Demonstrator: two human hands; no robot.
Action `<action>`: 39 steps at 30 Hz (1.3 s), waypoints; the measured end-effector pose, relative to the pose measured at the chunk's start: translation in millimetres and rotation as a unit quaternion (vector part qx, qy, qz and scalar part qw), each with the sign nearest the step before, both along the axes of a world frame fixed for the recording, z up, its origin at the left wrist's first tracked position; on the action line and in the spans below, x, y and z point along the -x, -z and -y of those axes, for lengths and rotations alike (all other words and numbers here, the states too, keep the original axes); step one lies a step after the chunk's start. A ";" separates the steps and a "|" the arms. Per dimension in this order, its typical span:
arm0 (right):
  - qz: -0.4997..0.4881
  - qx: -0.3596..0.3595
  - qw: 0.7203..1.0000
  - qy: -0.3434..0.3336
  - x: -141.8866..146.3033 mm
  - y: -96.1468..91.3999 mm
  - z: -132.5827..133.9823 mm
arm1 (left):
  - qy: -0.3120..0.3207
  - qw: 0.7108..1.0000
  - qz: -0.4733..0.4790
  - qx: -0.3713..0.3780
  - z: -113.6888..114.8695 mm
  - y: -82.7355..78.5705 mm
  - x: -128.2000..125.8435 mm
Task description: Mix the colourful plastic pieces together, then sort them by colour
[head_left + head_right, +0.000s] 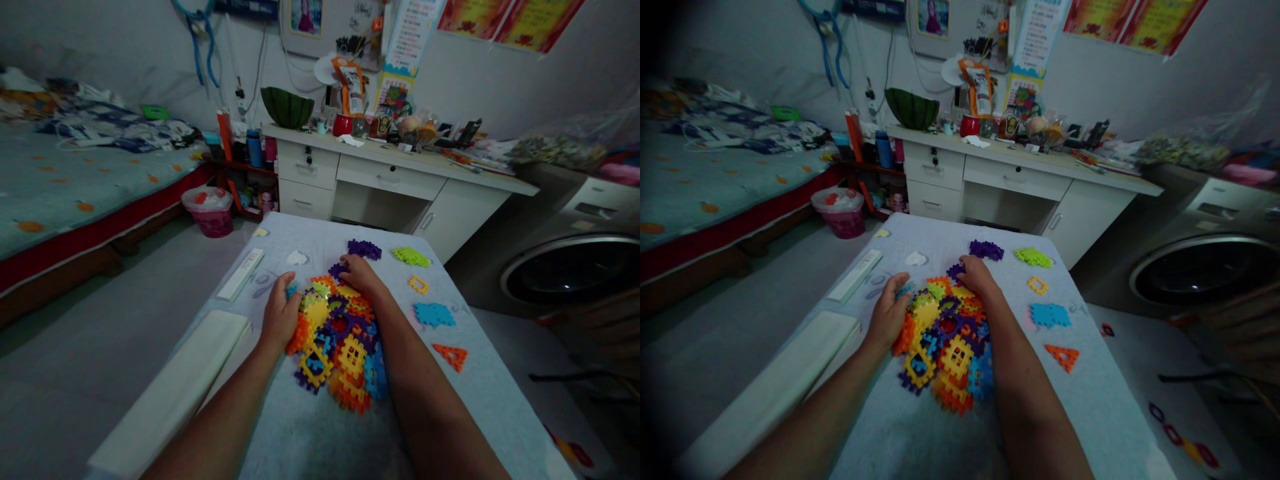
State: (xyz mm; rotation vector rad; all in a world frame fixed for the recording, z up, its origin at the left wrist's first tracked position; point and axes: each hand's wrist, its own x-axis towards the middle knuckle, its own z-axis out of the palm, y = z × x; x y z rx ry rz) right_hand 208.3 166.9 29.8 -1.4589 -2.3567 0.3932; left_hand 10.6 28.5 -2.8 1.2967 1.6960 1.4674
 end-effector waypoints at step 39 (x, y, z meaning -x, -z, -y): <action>-0.294 -0.143 0.919 0.219 -51.8 26.3 -37.6 | 0.004 1.000 0.005 -0.004 0.3 3.0 1.0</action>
